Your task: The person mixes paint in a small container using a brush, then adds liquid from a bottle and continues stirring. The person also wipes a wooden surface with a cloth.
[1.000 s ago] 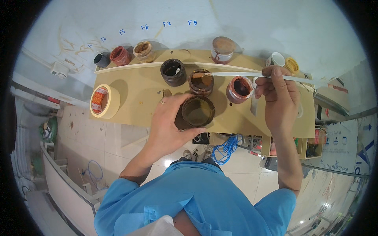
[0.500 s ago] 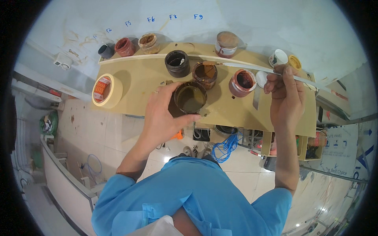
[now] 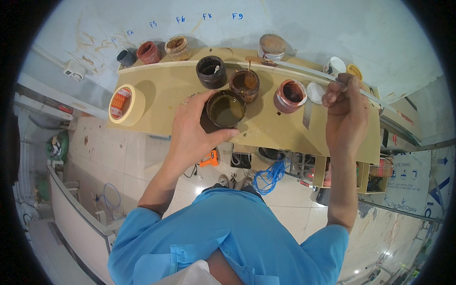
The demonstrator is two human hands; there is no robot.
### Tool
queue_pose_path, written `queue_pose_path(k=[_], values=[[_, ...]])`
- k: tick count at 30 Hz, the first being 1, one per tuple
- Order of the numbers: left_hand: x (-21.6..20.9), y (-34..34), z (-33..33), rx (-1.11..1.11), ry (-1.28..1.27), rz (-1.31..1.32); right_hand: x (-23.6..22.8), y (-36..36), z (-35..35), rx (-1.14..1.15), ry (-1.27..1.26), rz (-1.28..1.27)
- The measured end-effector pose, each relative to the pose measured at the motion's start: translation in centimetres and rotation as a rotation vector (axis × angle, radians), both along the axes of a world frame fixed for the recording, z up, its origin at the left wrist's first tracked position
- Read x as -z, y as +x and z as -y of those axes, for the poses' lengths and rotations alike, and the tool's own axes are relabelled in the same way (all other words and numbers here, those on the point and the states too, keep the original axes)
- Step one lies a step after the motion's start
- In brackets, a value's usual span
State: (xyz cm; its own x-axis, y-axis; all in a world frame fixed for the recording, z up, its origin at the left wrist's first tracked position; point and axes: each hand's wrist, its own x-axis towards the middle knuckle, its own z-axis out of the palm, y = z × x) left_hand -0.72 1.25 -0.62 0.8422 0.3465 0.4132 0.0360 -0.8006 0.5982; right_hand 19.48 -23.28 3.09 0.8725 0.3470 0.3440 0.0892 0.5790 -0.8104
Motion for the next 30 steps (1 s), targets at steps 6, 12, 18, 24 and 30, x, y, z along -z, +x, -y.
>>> queue_pose_path(k=[6,12,18,24,30], values=[[0.2,0.0,-0.1,0.002,0.008,0.01,-0.1,-0.2,-0.1,0.0,0.005,0.023],[0.0,-0.1,0.1,0.001,-0.008,0.011,0.4,-0.4,0.1,0.048,-0.05,-0.001],[-0.2,-0.1,0.2,0.0,-0.02,0.049,-1.5,-1.6,0.7,-0.073,-0.035,0.123],[-0.2,-0.3,0.1,0.019,-0.003,0.11,-3.0,-6.0,-0.8,-0.099,-0.575,0.545],[0.2,-0.6,0.3,0.037,-0.013,0.183,-5.7,-8.5,-1.4,-0.155,-0.648,0.682]])
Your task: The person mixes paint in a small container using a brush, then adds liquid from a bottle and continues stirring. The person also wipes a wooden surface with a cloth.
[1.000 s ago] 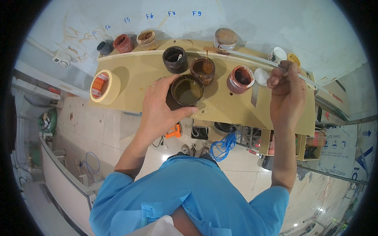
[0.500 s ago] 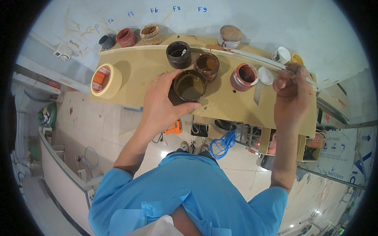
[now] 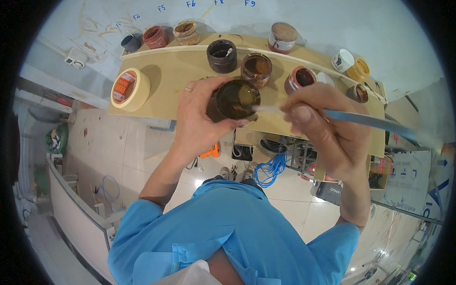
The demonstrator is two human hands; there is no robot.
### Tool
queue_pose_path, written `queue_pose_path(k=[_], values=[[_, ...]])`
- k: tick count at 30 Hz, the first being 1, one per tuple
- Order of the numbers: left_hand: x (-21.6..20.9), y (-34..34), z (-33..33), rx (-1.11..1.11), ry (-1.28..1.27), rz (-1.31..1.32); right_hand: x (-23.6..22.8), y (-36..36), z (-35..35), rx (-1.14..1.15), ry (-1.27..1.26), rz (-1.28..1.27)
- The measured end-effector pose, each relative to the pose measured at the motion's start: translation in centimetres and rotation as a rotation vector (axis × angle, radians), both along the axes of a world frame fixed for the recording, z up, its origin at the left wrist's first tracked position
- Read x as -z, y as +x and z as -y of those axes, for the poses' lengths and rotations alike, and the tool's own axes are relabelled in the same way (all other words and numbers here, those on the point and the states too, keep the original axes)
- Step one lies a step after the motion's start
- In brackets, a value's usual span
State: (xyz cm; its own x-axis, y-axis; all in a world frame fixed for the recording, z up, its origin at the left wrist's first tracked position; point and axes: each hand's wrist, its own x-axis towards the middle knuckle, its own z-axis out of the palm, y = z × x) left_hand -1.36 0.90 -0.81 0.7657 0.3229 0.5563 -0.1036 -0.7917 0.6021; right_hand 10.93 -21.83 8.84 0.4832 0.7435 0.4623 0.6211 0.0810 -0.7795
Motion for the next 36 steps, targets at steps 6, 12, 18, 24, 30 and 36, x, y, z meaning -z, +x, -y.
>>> queue_pose_path(k=[6,12,18,24,30,36], values=[[0.3,-0.7,-0.2,0.085,-0.011,0.092,-1.8,-2.5,-0.2,-0.019,-0.006,0.234],[0.8,-1.2,0.1,0.148,-0.01,0.112,-2.0,-6.2,0.8,0.116,-0.016,0.192],[1.4,-1.3,1.1,0.25,-0.01,0.196,-1.3,-8.4,2.6,0.177,0.007,0.339],[1.6,-1.3,2.3,0.332,-0.023,0.188,-1.0,-10.8,4.0,0.288,-0.005,0.346],[1.3,-1.5,3.3,0.365,-0.002,0.162,-0.7,-11.7,5.0,0.325,0.004,0.439],[2.0,-1.3,4.9,0.434,-0.041,0.131,0.7,-12.2,6.8,0.468,-0.039,0.465]])
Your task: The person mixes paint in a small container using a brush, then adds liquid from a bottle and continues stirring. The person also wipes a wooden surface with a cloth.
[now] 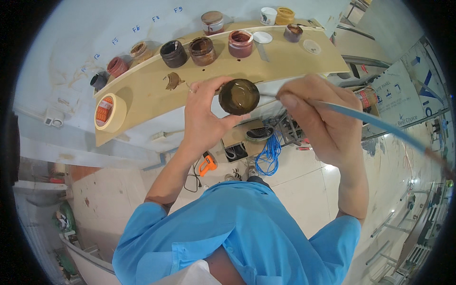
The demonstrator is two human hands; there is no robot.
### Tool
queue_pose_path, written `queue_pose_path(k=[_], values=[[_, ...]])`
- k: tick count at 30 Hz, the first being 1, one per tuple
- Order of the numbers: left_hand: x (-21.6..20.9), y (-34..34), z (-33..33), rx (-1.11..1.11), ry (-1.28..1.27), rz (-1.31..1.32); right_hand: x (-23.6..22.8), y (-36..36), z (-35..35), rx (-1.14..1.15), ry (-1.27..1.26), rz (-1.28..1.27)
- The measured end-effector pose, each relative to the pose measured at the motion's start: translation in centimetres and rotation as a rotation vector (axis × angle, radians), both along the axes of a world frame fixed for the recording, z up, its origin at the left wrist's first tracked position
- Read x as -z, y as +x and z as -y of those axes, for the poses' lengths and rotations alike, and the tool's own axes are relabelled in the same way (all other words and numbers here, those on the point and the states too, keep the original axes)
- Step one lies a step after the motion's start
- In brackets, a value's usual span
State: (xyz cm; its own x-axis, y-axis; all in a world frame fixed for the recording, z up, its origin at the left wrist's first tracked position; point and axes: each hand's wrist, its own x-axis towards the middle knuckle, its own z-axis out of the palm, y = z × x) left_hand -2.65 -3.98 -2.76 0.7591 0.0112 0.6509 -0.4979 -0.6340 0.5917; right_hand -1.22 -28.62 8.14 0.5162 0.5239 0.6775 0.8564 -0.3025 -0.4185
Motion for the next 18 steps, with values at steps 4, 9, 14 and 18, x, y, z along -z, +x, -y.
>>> queue_pose_path(k=[4,9,14,18], values=[[0.3,0.2,1.0,0.023,0.023,0.001,0.7,-0.1,1.1,-0.057,-0.013,-0.036],[1.0,0.4,2.3,0.029,0.01,-0.028,0.8,-0.4,2.4,-0.107,-0.027,-0.204],[1.7,1.0,3.1,0.041,0.026,-0.041,1.5,-0.1,2.8,-0.032,-0.025,-0.147],[2.3,1.2,3.9,0.039,0.012,-0.049,1.8,0.2,3.3,0.054,-0.098,-0.101]])
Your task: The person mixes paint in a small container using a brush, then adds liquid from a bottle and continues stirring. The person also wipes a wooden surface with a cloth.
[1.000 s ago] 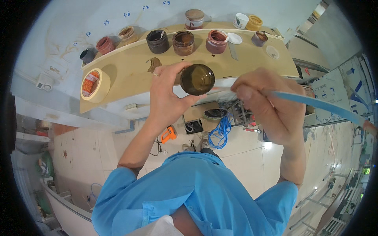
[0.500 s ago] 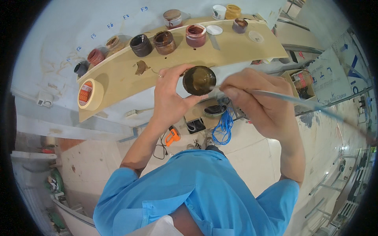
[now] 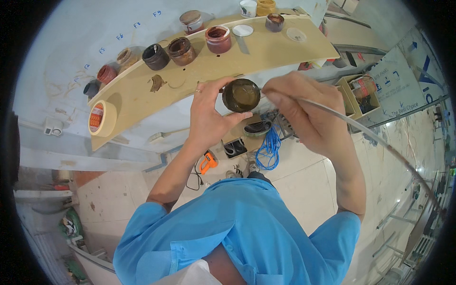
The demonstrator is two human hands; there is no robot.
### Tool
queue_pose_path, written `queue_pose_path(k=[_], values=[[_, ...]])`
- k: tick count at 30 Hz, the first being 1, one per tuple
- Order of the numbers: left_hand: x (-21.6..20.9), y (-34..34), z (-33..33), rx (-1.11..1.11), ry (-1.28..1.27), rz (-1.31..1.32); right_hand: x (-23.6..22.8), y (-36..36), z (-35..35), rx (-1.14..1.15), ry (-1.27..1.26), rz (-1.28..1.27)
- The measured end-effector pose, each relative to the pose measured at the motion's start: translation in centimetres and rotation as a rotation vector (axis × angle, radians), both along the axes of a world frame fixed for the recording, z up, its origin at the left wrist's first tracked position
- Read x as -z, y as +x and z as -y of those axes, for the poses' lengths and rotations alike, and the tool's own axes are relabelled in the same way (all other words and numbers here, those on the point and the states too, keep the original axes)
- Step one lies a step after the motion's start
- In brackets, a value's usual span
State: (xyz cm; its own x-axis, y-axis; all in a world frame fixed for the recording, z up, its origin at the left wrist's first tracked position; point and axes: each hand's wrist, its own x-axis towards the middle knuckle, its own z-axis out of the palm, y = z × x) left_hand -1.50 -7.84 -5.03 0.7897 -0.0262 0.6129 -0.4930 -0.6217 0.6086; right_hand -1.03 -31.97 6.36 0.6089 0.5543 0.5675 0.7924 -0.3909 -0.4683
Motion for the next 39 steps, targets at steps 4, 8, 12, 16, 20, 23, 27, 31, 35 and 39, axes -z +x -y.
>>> queue_pose_path(k=[4,8,12,16,20,23,27,31,35,39], values=[[0.4,0.2,0.5,-0.02,-0.005,-0.014,0.2,0.3,0.1,-0.085,0.031,-0.013],[0.6,0.6,0.8,-0.021,0.0,-0.019,0.4,0.5,0.3,-0.07,0.034,-0.004],[0.8,0.6,1.2,-0.035,0.0,-0.014,0.9,0.7,1.0,-0.102,0.006,0.02],[0.6,0.7,1.4,-0.044,-0.015,-0.004,1.3,1.0,1.6,-0.097,0.06,0.049],[-0.3,0.2,1.0,-0.085,-0.008,-0.044,1.1,1.7,1.6,-0.146,0.132,0.087],[-1.2,-0.1,0.2,-0.144,-0.012,0.026,0.4,2.4,1.5,-0.222,0.145,0.097],[-2.2,-0.2,-1.5,-0.206,-0.044,0.013,-0.2,3.7,0.1,-0.195,0.204,0.06],[-2.8,0.2,-2.9,-0.267,-0.037,0.056,-0.4,5.2,-2.2,-0.334,0.226,-0.039],[-3.1,0.2,-3.6,-0.37,0.07,0.11,-0.7,6.4,-4.2,-0.358,0.219,0.028],[-3.4,0.4,-4.5,-0.407,0.055,0.119,-1.2,7.2,-4.7,-0.45,0.253,-0.108]])
